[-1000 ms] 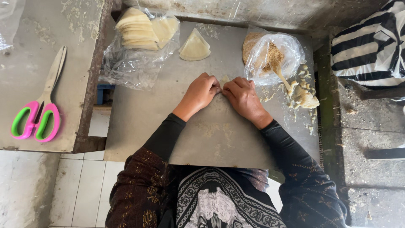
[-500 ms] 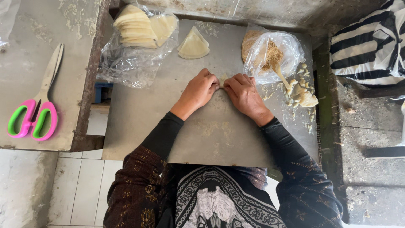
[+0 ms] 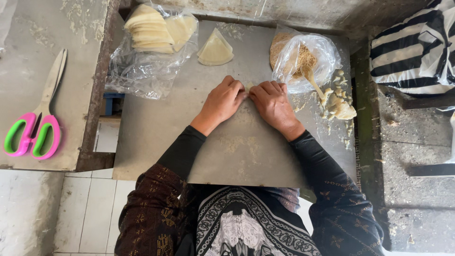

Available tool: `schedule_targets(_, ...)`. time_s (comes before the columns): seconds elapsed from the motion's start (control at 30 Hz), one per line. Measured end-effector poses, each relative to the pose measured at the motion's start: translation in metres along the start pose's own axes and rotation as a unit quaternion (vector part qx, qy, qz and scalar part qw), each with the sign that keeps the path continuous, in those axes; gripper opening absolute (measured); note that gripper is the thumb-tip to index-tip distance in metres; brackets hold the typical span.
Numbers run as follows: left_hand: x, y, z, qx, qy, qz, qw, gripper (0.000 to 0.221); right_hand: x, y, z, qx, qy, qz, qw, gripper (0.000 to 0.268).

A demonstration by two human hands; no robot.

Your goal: The person folds small triangular pastry wrappers around a brown filling using a spoon.

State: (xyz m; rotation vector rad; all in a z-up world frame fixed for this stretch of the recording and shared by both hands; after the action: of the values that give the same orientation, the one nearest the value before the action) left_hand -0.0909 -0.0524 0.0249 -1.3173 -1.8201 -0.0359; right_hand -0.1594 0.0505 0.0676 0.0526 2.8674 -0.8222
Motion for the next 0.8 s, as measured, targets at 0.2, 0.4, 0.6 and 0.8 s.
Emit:
schedule_targets(0.2, 0.006, 0.000, 0.001, -0.040, -0.014, 0.018, 0.999, 0.016, -0.004, 0.001, -0.003, -0.006, 0.015, -0.005, 1.000, 0.009)
schedule_targets(0.4, 0.001, 0.010, 0.009, -0.084, 0.002, -0.035, 0.996, 0.015, -0.029, 0.017, -0.012, -0.072, 0.099, -0.051, 0.991, 0.025)
schedule_targets(0.6, 0.004, 0.007, -0.002, -0.016, 0.013, -0.023, 1.000, 0.012, -0.039, 0.014, 0.003, -0.101, 0.296, -0.048, 0.948, 0.052)
schedule_targets(0.8, 0.011, 0.006, -0.006, 0.009, 0.002, 0.015, 1.000, 0.018, -0.011, 0.001, 0.019, -0.097, 0.244, 0.004, 0.965, 0.052)
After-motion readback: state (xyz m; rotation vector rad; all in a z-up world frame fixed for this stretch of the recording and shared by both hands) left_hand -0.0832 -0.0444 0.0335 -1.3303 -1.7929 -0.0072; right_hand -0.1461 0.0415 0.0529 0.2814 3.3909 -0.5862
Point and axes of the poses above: each hand's wrist, its own y-axis away from the middle knuckle, its own z-axis out of the palm, x = y × z, the point moved 10 cm from there along -y, towards the middle knuckle, and after that the axes turned 3 degrees about y, right-handed, at the moved point
